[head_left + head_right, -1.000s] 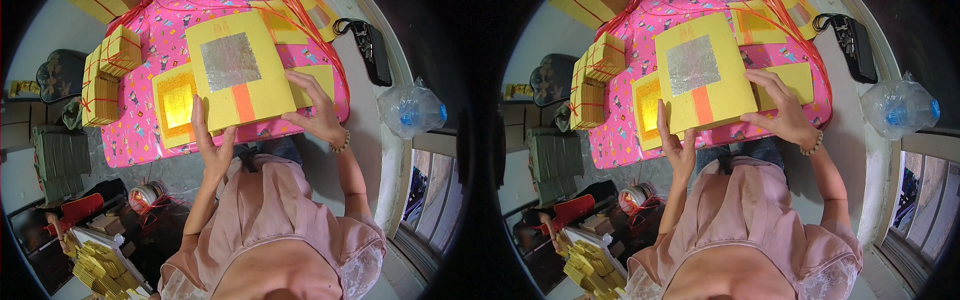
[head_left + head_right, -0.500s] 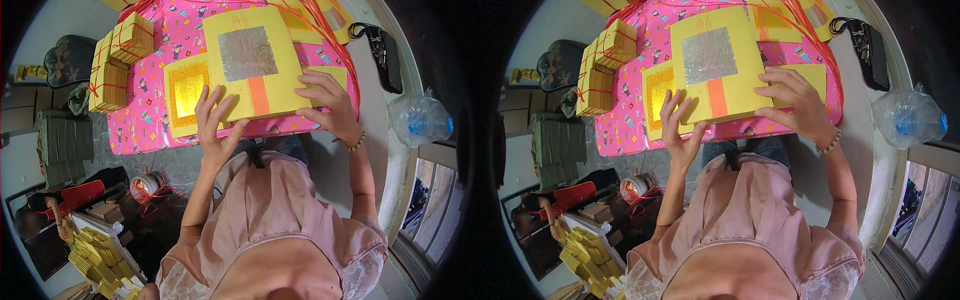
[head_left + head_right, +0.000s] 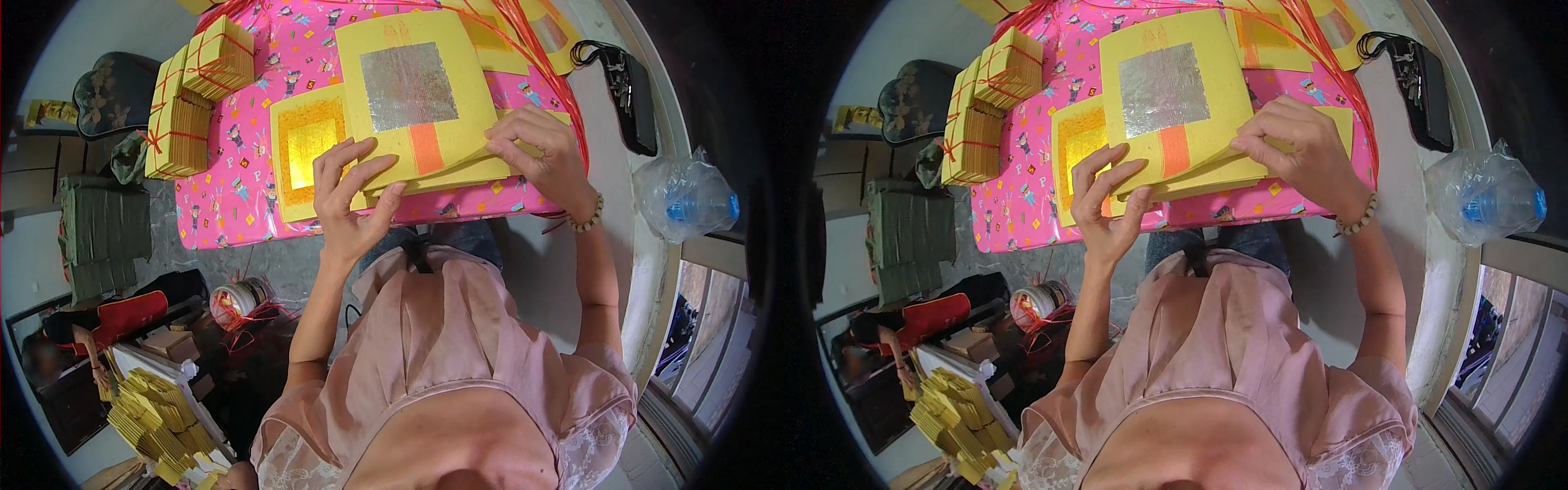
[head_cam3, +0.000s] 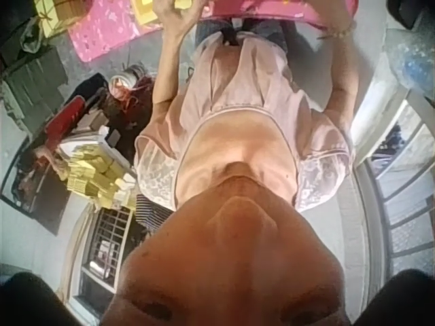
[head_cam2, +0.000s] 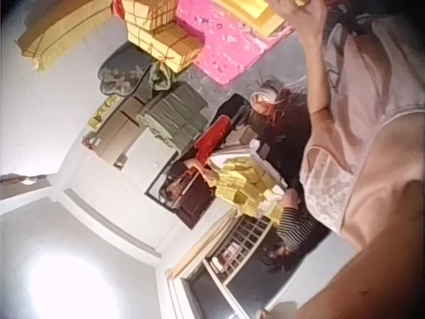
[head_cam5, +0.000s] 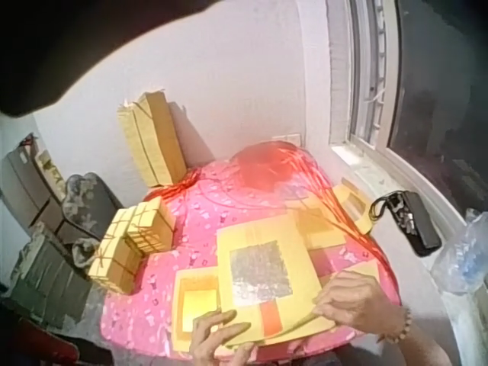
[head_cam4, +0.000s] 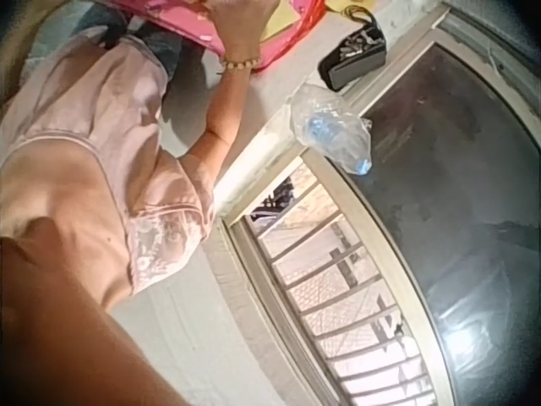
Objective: The recorder is organizing, stacking, and inspecting stacks of yellow paper with metallic squares (likely joss paper).
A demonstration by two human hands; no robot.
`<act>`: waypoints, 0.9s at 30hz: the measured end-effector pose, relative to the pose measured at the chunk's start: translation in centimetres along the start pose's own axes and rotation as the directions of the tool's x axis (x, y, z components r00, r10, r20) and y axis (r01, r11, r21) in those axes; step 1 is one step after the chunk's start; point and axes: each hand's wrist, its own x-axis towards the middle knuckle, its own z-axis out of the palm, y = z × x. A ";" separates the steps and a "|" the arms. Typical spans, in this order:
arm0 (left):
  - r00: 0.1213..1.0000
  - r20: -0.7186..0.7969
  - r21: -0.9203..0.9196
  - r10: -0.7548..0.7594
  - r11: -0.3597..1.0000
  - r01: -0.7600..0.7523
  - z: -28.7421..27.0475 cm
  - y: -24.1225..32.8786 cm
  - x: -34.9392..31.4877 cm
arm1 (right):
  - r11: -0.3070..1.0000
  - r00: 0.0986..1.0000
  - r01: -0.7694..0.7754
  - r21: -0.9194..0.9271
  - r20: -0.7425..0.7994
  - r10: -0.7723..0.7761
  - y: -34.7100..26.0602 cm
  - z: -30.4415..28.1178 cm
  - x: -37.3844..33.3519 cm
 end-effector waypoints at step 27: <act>1.000 0.001 0.012 0.002 1.000 -0.002 -0.5 0.4 1.3 | 0.994 0.985 0.086 -0.074 0.157 -0.074 -0.6 -1.4 0.6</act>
